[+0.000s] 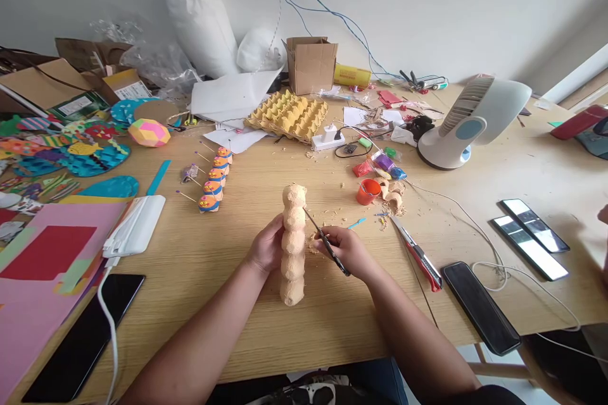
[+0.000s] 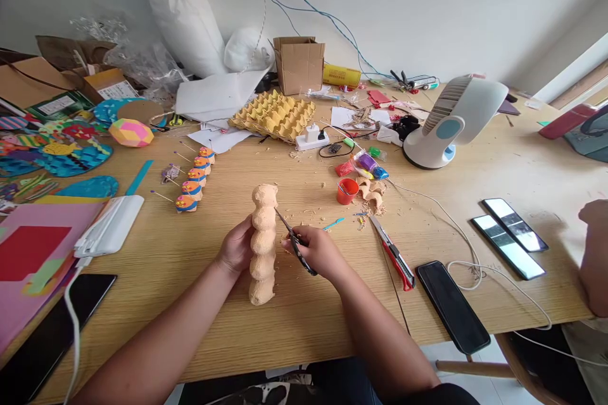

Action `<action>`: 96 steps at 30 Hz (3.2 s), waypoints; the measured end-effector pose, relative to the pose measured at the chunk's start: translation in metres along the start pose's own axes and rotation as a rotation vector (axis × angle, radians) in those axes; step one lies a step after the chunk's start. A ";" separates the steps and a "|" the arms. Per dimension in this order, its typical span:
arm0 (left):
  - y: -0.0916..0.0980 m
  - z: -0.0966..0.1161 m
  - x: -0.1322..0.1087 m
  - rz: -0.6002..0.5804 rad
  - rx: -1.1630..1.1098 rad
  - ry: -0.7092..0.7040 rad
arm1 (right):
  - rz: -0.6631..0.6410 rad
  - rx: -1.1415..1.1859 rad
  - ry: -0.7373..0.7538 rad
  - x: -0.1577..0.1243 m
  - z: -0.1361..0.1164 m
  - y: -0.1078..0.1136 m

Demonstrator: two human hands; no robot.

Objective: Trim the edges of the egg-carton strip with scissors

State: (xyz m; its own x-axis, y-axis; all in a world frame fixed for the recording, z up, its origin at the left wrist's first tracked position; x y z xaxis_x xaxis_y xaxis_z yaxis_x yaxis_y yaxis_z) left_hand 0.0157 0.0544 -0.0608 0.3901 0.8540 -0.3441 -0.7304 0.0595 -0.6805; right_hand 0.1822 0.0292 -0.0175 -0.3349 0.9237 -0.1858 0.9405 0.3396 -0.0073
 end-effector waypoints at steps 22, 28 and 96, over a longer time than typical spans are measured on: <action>0.008 -0.006 -0.003 0.004 0.049 0.105 | 0.045 -0.195 0.035 0.004 0.004 0.007; 0.010 -0.003 -0.002 0.028 0.039 0.104 | 0.037 -0.192 0.062 0.008 0.010 0.007; -0.029 -0.011 -0.018 -0.199 0.264 0.258 | -0.664 -0.978 -0.416 0.027 -0.114 0.067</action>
State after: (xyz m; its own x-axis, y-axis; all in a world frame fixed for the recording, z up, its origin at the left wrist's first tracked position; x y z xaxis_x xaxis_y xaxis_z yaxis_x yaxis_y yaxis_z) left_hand 0.0360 0.0312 -0.0419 0.6410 0.6574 -0.3961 -0.7321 0.3689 -0.5726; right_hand 0.2296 0.0967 0.0894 -0.5165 0.4589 -0.7230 0.1018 0.8712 0.4802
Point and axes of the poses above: each hand's wrist, its own x-axis towards the middle knuckle, its own y-axis out of the back of the hand, z = x × y, the point moved 7 cm from there along x, towards the middle knuckle, and after that the axes turned 12 degrees about x, right-handed, at the moved point
